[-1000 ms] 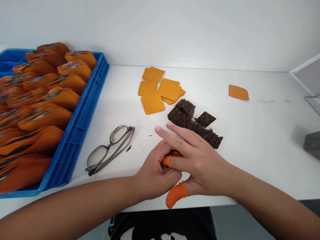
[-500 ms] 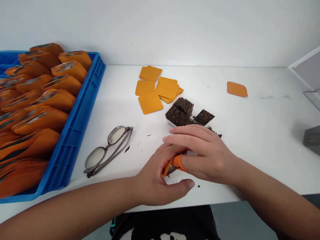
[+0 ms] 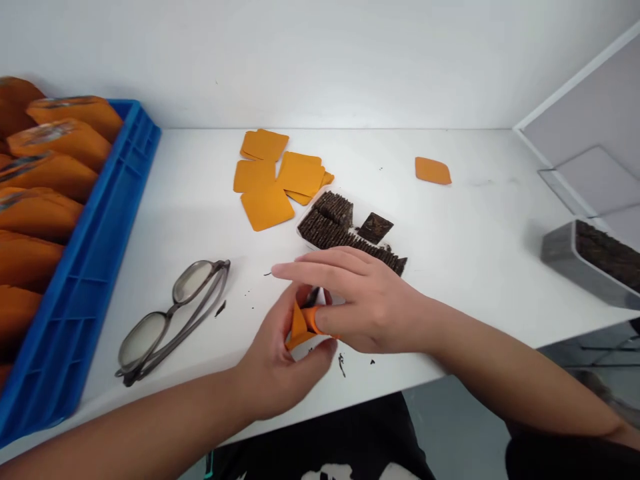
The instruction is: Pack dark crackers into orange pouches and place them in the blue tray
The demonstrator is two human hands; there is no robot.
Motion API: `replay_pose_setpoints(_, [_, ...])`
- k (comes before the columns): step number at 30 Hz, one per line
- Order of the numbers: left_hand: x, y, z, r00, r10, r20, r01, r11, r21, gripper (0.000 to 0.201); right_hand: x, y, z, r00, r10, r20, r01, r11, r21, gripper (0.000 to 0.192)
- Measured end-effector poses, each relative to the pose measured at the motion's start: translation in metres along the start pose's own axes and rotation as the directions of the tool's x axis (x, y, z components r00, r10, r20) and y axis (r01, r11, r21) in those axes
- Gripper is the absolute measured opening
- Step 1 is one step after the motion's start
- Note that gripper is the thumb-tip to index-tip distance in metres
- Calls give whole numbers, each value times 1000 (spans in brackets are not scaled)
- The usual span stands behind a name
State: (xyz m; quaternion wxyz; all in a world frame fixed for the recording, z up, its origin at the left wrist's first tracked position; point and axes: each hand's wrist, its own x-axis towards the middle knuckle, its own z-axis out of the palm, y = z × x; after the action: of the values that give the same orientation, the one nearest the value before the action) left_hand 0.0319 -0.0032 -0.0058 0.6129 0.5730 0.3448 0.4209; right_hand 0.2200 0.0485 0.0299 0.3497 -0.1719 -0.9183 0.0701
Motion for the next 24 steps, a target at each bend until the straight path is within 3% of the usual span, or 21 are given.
replay_pose_setpoints(6, [0,-12,-7,991,68,-117,-53,990,128,56,-4,3,-3,996,63,68,-61,998,-30,28])
replay_pose_setpoints(10, [4,-8,-6,995,63,-74,-43,969,242,58,-5,2,-6,991,82,103,-81,997,-14,32])
replay_pose_setpoints(16, [6,-5,-6,995,68,-69,-51,974,221,58,-6,0,1,987,116,115,-100,986,-132,31])
replay_pose_setpoints(24, [1,-10,-6,997,-27,-69,33,996,88,43,-5,-2,2,973,142,180,-126,987,-96,30])
